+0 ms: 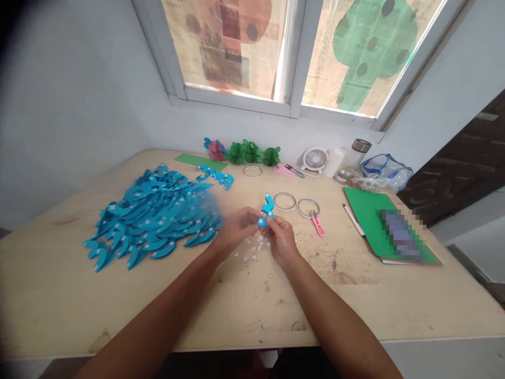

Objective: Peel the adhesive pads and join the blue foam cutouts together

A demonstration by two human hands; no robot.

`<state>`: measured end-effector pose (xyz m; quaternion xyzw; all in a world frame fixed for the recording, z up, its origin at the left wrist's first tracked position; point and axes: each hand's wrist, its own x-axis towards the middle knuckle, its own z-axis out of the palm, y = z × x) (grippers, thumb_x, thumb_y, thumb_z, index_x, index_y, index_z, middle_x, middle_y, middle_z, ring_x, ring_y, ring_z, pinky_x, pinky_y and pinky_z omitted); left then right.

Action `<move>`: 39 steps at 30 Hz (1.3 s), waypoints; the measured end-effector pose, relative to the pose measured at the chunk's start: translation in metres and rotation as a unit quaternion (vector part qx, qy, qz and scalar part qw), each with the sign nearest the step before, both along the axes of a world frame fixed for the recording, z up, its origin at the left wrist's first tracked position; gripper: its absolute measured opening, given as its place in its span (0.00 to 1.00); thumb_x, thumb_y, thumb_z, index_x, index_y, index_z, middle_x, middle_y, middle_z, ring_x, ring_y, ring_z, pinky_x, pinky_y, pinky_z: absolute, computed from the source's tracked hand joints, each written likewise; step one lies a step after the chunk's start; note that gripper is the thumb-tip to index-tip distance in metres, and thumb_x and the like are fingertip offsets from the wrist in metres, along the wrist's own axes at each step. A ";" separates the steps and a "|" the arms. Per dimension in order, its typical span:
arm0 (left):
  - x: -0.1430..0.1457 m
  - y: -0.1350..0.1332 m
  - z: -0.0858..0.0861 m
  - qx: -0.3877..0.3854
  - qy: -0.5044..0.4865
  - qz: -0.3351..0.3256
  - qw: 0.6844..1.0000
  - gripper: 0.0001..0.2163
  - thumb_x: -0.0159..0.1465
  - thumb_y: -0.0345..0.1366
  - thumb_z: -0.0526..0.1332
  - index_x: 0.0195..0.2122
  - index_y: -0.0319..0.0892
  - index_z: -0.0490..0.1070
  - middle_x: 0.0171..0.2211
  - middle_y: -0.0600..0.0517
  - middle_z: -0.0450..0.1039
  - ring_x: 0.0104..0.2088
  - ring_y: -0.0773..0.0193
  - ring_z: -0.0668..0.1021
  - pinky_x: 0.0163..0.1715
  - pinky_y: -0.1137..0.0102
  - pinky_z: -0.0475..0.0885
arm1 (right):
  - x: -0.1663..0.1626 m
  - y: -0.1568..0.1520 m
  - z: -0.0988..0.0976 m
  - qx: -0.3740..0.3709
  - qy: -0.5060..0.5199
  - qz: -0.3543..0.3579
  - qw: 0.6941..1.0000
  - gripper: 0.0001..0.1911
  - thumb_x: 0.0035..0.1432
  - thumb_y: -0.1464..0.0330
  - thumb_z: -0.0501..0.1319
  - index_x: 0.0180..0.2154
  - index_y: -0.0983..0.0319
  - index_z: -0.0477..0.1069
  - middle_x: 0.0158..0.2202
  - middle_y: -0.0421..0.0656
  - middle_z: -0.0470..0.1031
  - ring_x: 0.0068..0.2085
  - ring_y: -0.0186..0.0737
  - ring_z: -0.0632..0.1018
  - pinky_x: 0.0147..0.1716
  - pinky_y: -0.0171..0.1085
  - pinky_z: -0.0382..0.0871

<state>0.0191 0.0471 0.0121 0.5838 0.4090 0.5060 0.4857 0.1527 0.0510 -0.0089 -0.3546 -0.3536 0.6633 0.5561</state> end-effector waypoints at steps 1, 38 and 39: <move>0.000 0.000 -0.001 -0.007 -0.007 0.000 1.000 0.09 0.50 0.31 0.60 0.34 0.39 0.71 0.25 0.54 0.71 0.27 0.68 0.73 0.26 0.74 0.67 | 0.000 0.000 0.000 0.004 -0.009 -0.007 1.000 0.10 0.45 0.63 0.68 0.22 0.63 0.71 0.20 0.37 0.69 0.22 0.29 0.65 0.23 0.30 0.59; -0.004 0.000 0.003 -0.018 0.004 0.016 1.000 0.06 0.52 0.36 0.61 0.28 0.40 0.74 0.21 0.55 0.70 0.22 0.69 0.70 0.22 0.75 0.66 | 0.000 -0.001 -0.002 -0.006 -0.029 0.028 0.999 0.13 0.47 0.59 0.66 0.22 0.62 0.72 0.19 0.39 0.72 0.21 0.31 0.67 0.22 0.32 0.57; -0.004 0.000 0.003 -0.022 -0.001 0.016 1.000 0.06 0.52 0.37 0.62 0.28 0.40 0.73 0.21 0.55 0.70 0.22 0.70 0.70 0.21 0.75 0.66 | 0.000 -0.001 -0.002 -0.005 -0.030 0.027 0.999 0.13 0.47 0.59 0.66 0.22 0.62 0.72 0.19 0.39 0.72 0.21 0.31 0.67 0.22 0.32 0.58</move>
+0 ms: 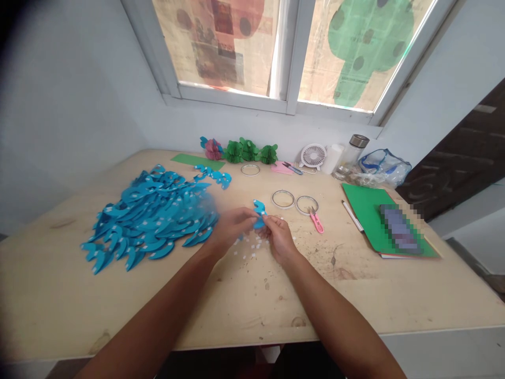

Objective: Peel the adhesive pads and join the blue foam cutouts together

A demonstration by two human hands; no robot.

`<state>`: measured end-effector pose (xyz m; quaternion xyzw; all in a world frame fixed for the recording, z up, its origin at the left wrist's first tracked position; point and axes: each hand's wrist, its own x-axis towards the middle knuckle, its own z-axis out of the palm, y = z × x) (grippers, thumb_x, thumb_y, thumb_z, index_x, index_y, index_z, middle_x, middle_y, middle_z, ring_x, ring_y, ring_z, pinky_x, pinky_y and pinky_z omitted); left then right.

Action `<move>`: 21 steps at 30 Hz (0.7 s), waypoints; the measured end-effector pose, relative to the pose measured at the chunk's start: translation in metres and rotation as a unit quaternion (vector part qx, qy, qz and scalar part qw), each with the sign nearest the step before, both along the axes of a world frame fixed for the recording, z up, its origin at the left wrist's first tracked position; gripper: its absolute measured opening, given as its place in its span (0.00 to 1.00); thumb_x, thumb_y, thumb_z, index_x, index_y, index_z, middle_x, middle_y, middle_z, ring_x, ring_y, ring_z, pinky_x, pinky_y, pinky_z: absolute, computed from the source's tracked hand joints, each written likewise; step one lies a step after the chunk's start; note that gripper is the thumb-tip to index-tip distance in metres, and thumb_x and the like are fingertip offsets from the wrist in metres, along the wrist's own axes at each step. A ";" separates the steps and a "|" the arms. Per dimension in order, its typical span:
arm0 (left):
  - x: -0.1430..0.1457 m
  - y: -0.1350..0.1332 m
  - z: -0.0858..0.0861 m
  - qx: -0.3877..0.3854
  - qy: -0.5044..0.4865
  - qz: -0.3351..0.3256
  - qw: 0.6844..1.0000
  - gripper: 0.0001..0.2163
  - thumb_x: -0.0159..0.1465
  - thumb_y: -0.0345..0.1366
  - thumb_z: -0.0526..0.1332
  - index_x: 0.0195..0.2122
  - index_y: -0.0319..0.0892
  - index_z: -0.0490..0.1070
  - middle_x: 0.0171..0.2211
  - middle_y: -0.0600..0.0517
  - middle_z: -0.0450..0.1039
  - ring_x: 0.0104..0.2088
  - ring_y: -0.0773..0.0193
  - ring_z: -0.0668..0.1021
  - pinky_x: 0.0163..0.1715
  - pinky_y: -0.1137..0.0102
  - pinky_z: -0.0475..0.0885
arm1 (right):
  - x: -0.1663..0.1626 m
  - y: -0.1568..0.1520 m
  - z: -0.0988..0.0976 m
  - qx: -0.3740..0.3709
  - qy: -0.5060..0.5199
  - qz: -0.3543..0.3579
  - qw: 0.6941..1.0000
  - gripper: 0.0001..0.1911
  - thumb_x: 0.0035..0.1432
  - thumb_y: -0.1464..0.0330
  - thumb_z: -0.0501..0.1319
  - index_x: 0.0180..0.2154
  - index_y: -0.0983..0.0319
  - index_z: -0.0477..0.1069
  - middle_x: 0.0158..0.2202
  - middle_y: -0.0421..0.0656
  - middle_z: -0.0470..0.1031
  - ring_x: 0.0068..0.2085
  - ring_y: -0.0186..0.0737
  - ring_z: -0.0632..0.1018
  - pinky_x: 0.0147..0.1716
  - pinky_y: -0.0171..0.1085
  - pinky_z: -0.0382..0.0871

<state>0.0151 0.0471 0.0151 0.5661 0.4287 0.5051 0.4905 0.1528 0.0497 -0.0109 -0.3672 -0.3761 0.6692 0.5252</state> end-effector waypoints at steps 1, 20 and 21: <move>0.000 0.000 0.000 -0.004 -0.005 -0.001 1.000 0.06 0.52 0.37 0.62 0.28 0.40 0.73 0.20 0.55 0.69 0.21 0.70 0.69 0.20 0.75 0.65 | 0.000 0.000 0.000 0.000 -0.001 -0.001 1.000 0.13 0.47 0.59 0.66 0.22 0.62 0.72 0.19 0.39 0.72 0.21 0.31 0.67 0.22 0.32 0.58; -0.006 -0.003 0.003 -0.055 -0.063 -0.065 0.994 0.11 0.51 0.35 0.64 0.36 0.39 0.75 0.27 0.52 0.74 0.24 0.69 0.72 0.24 0.74 0.68 | 0.000 -0.001 0.004 0.010 -0.020 -0.043 0.999 0.14 0.46 0.61 0.65 0.18 0.62 0.69 0.17 0.38 0.69 0.21 0.31 0.65 0.23 0.33 0.57; -0.006 -0.003 0.003 -0.060 -0.071 -0.072 0.993 0.11 0.50 0.34 0.65 0.36 0.39 0.75 0.28 0.51 0.74 0.24 0.70 0.72 0.24 0.74 0.68 | 0.000 -0.001 0.004 0.010 -0.020 -0.046 0.999 0.14 0.46 0.61 0.65 0.18 0.62 0.69 0.17 0.38 0.69 0.21 0.31 0.65 0.23 0.33 0.56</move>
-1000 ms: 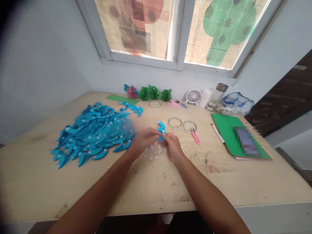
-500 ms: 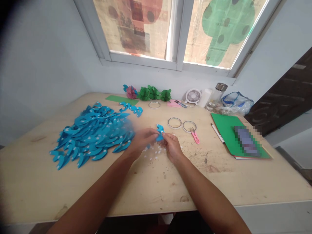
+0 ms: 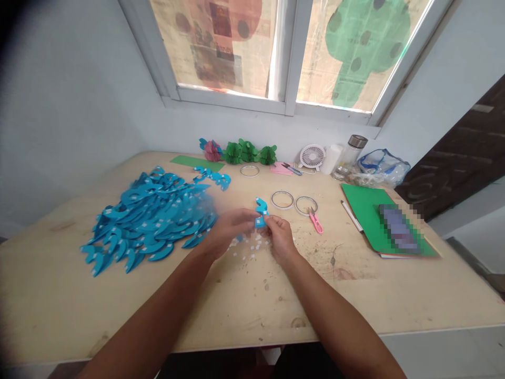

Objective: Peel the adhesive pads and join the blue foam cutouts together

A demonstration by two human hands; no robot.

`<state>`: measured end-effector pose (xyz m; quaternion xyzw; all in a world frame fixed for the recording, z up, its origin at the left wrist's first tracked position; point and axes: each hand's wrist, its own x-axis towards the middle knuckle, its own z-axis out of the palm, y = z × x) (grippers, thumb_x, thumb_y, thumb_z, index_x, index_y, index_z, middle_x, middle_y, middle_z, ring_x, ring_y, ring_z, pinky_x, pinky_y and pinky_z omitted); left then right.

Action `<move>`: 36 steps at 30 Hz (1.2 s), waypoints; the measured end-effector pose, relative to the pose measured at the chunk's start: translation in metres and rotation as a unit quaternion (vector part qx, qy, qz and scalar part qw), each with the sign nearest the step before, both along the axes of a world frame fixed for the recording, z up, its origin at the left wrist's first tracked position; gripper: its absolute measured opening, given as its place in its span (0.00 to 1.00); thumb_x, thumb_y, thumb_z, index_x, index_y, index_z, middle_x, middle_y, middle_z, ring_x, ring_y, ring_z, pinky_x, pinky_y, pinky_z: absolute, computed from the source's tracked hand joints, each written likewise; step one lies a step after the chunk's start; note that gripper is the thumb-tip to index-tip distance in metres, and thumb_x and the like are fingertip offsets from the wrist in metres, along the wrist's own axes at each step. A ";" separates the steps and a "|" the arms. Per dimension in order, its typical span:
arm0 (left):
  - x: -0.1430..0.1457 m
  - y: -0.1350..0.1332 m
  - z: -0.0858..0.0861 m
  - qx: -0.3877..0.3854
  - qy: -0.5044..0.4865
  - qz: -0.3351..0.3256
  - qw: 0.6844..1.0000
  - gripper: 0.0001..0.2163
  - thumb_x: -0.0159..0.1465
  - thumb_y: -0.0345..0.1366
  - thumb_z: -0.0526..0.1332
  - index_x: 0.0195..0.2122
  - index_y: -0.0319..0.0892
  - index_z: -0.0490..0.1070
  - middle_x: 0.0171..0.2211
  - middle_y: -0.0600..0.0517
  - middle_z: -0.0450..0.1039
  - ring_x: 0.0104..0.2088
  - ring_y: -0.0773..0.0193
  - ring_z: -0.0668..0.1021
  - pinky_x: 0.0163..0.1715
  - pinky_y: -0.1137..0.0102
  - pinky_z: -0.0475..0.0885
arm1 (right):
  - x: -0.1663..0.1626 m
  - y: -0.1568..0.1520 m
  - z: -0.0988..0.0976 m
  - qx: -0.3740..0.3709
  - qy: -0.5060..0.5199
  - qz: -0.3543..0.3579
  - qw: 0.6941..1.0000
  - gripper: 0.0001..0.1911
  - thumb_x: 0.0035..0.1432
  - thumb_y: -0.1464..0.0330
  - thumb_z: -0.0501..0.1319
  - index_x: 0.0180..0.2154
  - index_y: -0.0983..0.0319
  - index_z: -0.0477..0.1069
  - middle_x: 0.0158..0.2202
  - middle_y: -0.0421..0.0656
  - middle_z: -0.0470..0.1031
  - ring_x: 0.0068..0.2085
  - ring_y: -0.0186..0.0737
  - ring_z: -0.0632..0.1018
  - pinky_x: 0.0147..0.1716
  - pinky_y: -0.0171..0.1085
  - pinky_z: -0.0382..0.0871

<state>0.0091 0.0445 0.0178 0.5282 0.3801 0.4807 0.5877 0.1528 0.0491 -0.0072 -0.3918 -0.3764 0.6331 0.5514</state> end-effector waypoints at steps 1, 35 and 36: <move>0.000 0.000 0.000 -0.004 -0.007 -0.005 1.000 0.12 0.50 0.34 0.65 0.36 0.39 0.75 0.28 0.51 0.74 0.25 0.70 0.72 0.24 0.74 0.68 | 0.000 0.000 0.000 0.000 0.001 -0.002 1.000 0.13 0.46 0.61 0.65 0.18 0.62 0.69 0.18 0.38 0.69 0.21 0.31 0.65 0.23 0.33 0.56; 0.018 0.001 -0.014 0.009 -0.055 0.025 0.998 0.11 0.48 0.35 0.68 0.32 0.37 0.74 0.23 0.52 0.72 0.23 0.69 0.72 0.25 0.73 0.67 | -0.007 0.000 -0.014 0.043 -0.045 -0.112 0.992 0.16 0.48 0.58 0.63 0.19 0.62 0.66 0.16 0.35 0.63 0.20 0.31 0.61 0.21 0.33 0.53; 0.019 0.001 -0.013 0.008 -0.054 0.027 0.998 0.11 0.48 0.35 0.68 0.32 0.37 0.74 0.23 0.52 0.73 0.23 0.68 0.72 0.25 0.73 0.67 | -0.007 -0.001 -0.014 0.043 -0.045 -0.115 0.991 0.16 0.48 0.58 0.63 0.19 0.62 0.66 0.16 0.35 0.62 0.20 0.31 0.61 0.21 0.33 0.53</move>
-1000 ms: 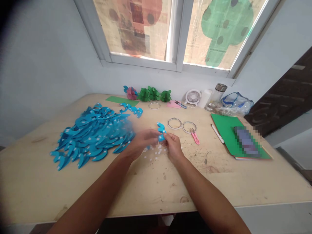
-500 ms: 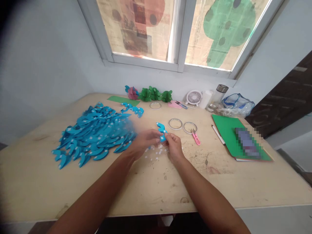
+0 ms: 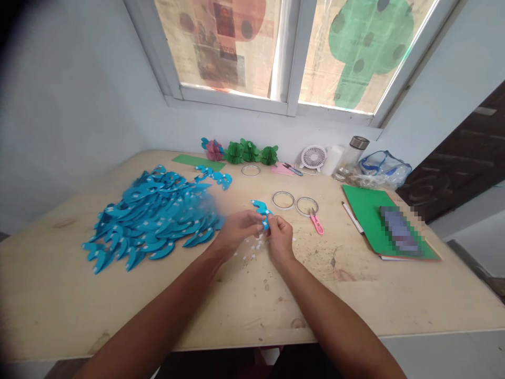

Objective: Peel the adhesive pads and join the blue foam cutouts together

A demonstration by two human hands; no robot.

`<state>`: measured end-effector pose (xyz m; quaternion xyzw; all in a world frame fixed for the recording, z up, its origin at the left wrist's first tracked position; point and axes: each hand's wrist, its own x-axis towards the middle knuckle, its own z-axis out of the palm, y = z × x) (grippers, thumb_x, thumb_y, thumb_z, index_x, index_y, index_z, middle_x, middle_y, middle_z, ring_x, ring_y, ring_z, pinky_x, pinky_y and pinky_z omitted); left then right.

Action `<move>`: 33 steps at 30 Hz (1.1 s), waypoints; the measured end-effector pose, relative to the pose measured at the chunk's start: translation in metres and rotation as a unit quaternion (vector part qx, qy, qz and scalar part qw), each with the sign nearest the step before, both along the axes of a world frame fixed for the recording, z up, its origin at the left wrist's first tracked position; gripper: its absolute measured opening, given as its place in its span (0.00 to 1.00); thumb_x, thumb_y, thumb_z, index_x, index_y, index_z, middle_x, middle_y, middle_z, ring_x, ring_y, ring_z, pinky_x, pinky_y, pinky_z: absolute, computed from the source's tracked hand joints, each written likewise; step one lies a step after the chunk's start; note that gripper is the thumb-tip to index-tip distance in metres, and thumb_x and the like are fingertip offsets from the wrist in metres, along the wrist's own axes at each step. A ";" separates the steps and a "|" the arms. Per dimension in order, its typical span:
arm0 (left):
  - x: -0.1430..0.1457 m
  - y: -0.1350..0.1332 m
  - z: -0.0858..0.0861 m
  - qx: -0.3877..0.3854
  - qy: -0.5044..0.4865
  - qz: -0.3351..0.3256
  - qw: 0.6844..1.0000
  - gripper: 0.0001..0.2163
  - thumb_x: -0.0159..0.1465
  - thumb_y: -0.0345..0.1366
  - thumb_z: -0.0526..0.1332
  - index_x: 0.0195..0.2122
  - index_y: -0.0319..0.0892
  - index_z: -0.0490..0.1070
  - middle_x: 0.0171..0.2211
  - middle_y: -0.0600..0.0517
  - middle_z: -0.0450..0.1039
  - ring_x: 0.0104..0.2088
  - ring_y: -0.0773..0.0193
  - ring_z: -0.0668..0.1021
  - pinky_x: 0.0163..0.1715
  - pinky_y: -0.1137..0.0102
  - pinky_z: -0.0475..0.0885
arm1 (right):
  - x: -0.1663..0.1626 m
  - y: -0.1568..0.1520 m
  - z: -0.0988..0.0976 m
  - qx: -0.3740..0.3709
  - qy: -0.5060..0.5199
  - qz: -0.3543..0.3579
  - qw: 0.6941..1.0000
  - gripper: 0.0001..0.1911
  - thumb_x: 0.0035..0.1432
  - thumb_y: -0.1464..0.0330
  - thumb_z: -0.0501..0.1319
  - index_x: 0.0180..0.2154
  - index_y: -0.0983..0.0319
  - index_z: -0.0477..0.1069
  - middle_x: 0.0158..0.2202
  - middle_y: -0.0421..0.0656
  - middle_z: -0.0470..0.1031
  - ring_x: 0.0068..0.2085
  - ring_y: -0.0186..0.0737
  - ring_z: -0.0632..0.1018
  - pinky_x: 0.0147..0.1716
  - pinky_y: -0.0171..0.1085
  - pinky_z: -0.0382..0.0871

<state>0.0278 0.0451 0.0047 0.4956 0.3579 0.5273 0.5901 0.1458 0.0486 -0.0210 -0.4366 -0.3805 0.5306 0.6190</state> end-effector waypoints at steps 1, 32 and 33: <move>0.000 0.000 0.001 -0.001 0.001 0.002 1.000 0.11 0.48 0.35 0.67 0.31 0.37 0.74 0.23 0.52 0.73 0.23 0.68 0.72 0.25 0.73 0.68 | 0.000 0.000 0.000 -0.001 -0.001 0.000 1.000 0.16 0.48 0.58 0.63 0.19 0.62 0.66 0.16 0.35 0.62 0.20 0.31 0.61 0.21 0.33 0.53; -0.002 -0.001 0.008 0.053 0.092 0.025 0.994 0.02 0.49 0.31 0.63 0.25 0.38 0.74 0.22 0.53 0.73 0.24 0.67 0.74 0.29 0.72 0.70 | 0.003 0.000 0.008 -0.016 0.020 0.034 0.999 0.15 0.47 0.58 0.64 0.21 0.61 0.67 0.17 0.36 0.62 0.20 0.31 0.60 0.21 0.33 0.52; -0.002 -0.001 0.009 0.055 0.097 0.025 0.993 0.02 0.49 0.31 0.63 0.24 0.39 0.74 0.22 0.53 0.73 0.25 0.67 0.74 0.29 0.72 0.70 | 0.003 0.000 0.009 -0.017 0.016 0.036 0.999 0.15 0.47 0.58 0.64 0.20 0.61 0.66 0.17 0.36 0.62 0.20 0.31 0.60 0.21 0.33 0.52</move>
